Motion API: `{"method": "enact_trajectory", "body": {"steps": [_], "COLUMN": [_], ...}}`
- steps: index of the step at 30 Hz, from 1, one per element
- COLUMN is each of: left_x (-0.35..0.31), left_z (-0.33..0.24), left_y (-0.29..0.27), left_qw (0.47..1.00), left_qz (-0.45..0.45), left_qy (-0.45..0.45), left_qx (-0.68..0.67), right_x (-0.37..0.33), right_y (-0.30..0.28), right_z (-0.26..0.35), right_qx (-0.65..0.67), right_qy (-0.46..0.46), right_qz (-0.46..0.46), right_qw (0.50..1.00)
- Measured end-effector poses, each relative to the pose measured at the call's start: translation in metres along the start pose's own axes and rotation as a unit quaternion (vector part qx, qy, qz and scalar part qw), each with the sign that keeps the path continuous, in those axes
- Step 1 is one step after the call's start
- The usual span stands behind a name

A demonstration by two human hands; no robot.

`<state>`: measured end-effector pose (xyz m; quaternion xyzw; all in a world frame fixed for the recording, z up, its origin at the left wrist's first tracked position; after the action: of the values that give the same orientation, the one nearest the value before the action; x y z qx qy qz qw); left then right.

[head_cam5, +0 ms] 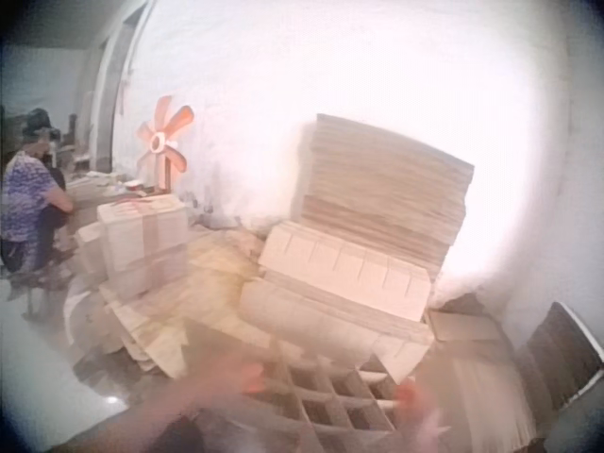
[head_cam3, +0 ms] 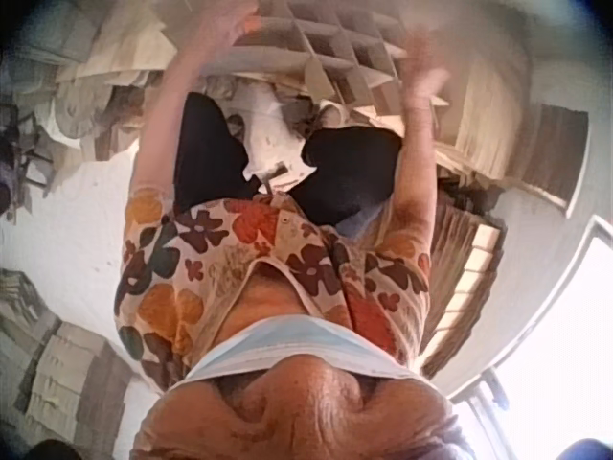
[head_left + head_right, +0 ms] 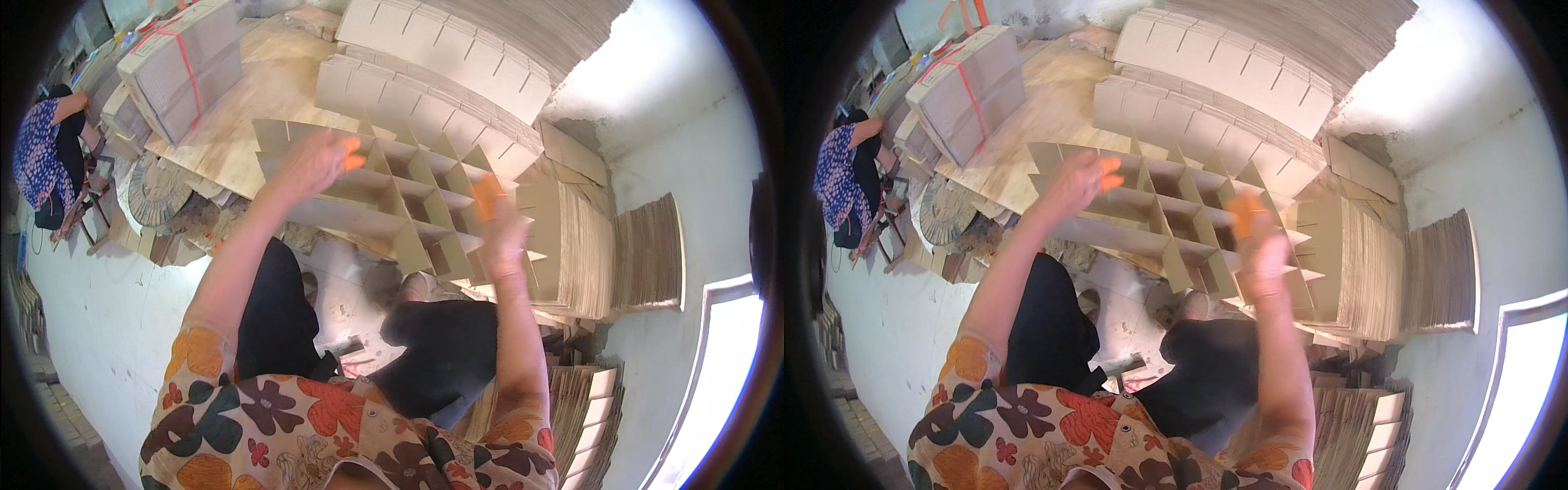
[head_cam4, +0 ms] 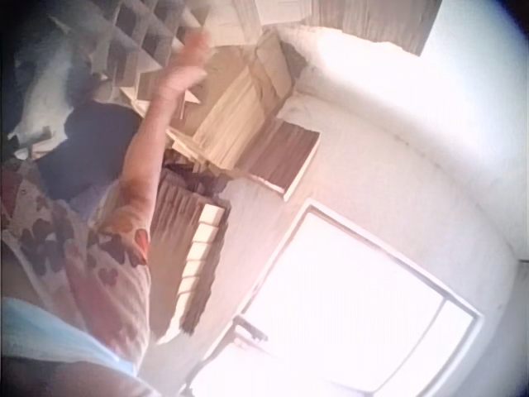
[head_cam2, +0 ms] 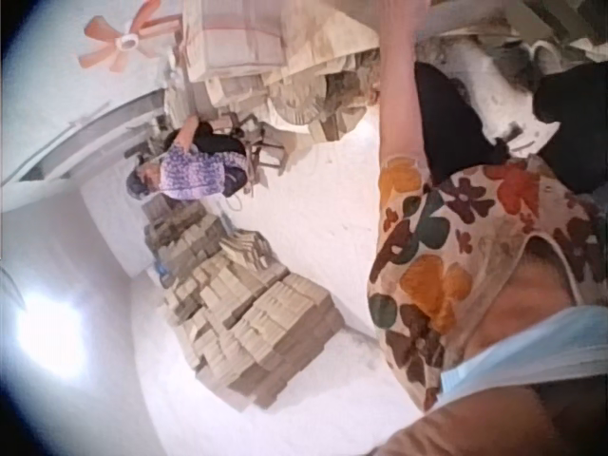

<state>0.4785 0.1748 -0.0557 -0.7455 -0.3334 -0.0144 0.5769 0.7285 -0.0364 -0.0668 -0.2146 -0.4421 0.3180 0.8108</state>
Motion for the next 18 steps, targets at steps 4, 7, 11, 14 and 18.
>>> {"method": "enact_trajectory", "body": {"steps": [4,7,11,14,18], "left_x": [-0.049,-0.068,-0.067,-0.066,-0.068], "left_z": [-0.025,-0.014,-0.007,-0.013,-0.021], "left_y": [-0.001,0.014,0.019,0.015,0.005], "left_qw": [0.997,0.997,0.998,0.999,0.999], "left_qz": [-0.032,-0.052,-0.041,-0.027,-0.040], "left_qy": [0.073,0.053,0.043,0.040,0.032], "left_qx": [-0.017,-0.014,-0.026,-0.025,-0.018], "right_x": [-0.014,-0.060,-0.088,-0.083,-0.087], "right_y": [-0.099,-0.131,-0.146,-0.148,-0.158], "right_z": [-0.063,-0.114,-0.141,-0.160,-0.195], "right_qx": [-0.266,-0.467,-0.469,-0.437,-0.376], "right_qy": [0.204,0.215,0.198,0.204,0.247], "right_qz": [-0.056,0.030,0.103,0.110,0.016], "right_qw": [0.941,0.857,0.855,0.869,0.893]}}
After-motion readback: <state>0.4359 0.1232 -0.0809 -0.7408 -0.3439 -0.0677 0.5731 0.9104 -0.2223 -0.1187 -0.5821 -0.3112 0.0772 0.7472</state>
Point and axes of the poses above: each hand's wrist, its own x-axis towards the middle knuckle, its own y-axis out of the palm, z = x × y, the point moved 1 cm from there along x, towards the middle knuckle, and after that the axes turned 1 degree about z, right-handed, at the moved point
